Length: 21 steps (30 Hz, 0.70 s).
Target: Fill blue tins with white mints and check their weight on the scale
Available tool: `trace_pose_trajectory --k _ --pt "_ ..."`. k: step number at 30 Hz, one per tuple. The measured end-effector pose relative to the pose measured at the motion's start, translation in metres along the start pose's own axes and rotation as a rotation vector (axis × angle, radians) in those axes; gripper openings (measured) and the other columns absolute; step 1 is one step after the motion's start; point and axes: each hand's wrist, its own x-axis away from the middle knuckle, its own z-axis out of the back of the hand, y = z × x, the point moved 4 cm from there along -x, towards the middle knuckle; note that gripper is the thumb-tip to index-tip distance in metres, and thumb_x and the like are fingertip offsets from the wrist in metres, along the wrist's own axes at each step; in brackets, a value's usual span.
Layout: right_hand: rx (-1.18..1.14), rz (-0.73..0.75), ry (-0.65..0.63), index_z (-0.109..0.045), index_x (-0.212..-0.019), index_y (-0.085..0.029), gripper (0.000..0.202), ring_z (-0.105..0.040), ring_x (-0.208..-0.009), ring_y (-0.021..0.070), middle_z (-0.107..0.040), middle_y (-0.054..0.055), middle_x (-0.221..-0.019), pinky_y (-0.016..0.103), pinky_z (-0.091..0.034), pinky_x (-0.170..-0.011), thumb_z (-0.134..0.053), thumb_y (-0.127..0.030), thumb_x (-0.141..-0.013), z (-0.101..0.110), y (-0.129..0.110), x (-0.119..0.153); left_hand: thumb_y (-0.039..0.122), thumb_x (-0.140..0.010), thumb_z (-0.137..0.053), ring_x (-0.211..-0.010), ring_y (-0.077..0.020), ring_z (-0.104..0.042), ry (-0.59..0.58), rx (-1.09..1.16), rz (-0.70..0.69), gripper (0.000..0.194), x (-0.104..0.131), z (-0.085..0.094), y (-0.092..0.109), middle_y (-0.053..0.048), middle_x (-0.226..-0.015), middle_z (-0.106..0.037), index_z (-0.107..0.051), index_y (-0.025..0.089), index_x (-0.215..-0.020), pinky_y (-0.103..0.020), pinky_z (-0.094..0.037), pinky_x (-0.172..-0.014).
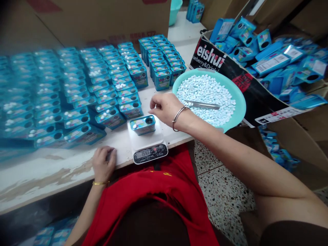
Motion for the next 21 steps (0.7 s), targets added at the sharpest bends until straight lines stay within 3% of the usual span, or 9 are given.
trace_pose_trajectory --k 4,7,10,14,17,21 --pt "-0.036 0.004 -0.006 -0.062 -0.074 -0.016 0.017 -0.051 -0.058 0.0097 -0.052 -0.003 -0.060 0.024 -0.040 -0.057 -0.068 -0.031 -0.078 -0.005 -0.005 0.000 0.026 -0.087 -0.054 -0.084 -0.0207 -0.054 -0.015 0.002 0.015 0.010 0.002 -0.001 -0.003 -0.007 -0.085 -0.059 -0.058 0.018 -0.083 -0.035 -0.044 -0.078" --pt "-0.130 -0.023 0.036 -0.061 -0.075 -0.016 0.019 -0.051 -0.053 0.0090 -0.053 -0.003 -0.061 0.024 -0.041 -0.054 -0.067 -0.034 -0.079 -0.004 0.000 0.004 0.026 -0.088 -0.053 -0.082 -0.0196 -0.055 0.005 0.050 0.012 0.011 -0.001 0.005 0.006 -0.007 -0.085 -0.059 -0.059 0.017 -0.087 -0.034 -0.046 -0.076" --pt "-0.311 -0.077 0.085 -0.059 -0.077 -0.017 0.023 -0.049 -0.045 0.0079 -0.053 -0.003 -0.060 0.024 -0.039 -0.047 -0.065 -0.039 -0.079 -0.006 0.017 0.014 0.026 -0.089 -0.053 -0.093 -0.0210 -0.058 0.087 0.116 -0.043 0.022 -0.018 0.020 0.033 -0.010 -0.098 -0.060 -0.059 0.017 -0.108 -0.036 -0.048 -0.082" --pt "-0.537 -0.204 0.118 -0.058 -0.078 -0.017 0.029 -0.047 -0.038 0.0066 -0.052 -0.004 -0.059 0.022 -0.034 -0.039 -0.065 -0.044 -0.074 -0.021 0.049 0.034 0.032 -0.087 -0.057 -0.119 -0.0290 -0.051 0.099 0.055 -0.268 0.043 -0.052 0.035 0.086 -0.015 -0.128 -0.054 -0.052 0.022 -0.129 -0.047 -0.040 -0.099" --pt "-0.635 -0.310 0.136 -0.059 -0.078 -0.017 0.030 -0.046 -0.036 0.0067 -0.052 -0.005 -0.057 0.021 -0.033 -0.037 -0.066 -0.045 -0.071 -0.036 0.070 0.051 0.038 -0.085 -0.059 -0.129 -0.0330 -0.044 0.010 -0.016 -0.412 0.047 -0.072 0.031 0.114 -0.014 -0.140 -0.048 -0.050 0.027 -0.131 -0.053 -0.035 -0.103" --pt "-0.721 -0.404 0.122 -0.058 -0.074 -0.019 0.028 -0.047 -0.036 0.0088 -0.052 -0.005 -0.053 0.022 -0.034 -0.036 -0.065 -0.046 -0.067 -0.056 0.088 0.070 0.039 -0.087 -0.056 -0.135 -0.0330 -0.037 -0.091 -0.093 -0.542 0.052 -0.088 0.016 0.133 -0.014 -0.147 -0.042 -0.044 0.027 -0.136 -0.057 -0.028 -0.107"
